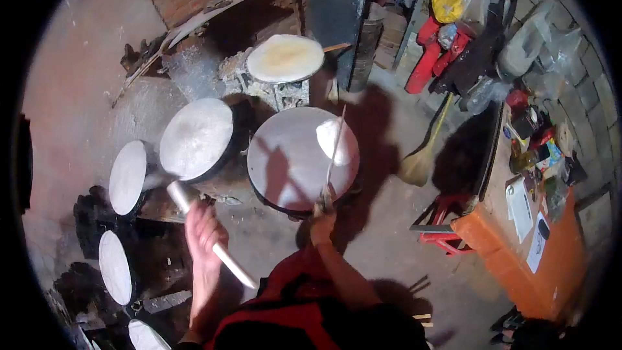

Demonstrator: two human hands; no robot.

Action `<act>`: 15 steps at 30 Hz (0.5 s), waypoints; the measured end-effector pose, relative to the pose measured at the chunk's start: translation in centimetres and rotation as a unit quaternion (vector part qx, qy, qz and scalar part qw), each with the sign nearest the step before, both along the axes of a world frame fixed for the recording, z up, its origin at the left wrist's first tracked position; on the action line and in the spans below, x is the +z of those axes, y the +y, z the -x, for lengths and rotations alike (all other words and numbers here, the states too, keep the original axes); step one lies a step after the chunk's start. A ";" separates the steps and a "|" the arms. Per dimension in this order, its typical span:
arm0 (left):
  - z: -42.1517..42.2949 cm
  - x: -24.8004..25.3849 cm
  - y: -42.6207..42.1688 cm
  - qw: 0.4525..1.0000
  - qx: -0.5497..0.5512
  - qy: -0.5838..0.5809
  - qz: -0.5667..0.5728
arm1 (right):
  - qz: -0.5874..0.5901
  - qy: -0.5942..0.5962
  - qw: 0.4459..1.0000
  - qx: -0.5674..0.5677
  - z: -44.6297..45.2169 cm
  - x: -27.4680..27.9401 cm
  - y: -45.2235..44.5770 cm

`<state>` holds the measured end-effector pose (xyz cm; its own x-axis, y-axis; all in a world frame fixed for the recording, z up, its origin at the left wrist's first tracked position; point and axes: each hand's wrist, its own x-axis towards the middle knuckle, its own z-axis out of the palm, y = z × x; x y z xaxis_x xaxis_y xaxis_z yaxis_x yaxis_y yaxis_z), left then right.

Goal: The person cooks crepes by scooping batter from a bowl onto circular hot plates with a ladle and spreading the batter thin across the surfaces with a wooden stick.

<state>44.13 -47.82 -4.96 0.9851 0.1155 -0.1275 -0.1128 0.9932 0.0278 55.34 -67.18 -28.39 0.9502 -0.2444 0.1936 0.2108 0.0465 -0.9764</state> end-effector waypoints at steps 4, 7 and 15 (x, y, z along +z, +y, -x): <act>6.2 8.0 -1.3 0.959 0.040 -0.264 -0.096 | -0.106 0.156 0.981 0.055 -4.9 -3.7 3.4; 8.3 9.0 -2.0 0.922 0.032 -0.361 -0.133 | -0.182 0.266 0.928 0.188 -3.4 3.7 1.3; 8.9 8.3 -4.0 0.905 0.041 -0.399 -0.143 | 0.120 0.143 0.979 0.082 -3.6 -5.0 -7.9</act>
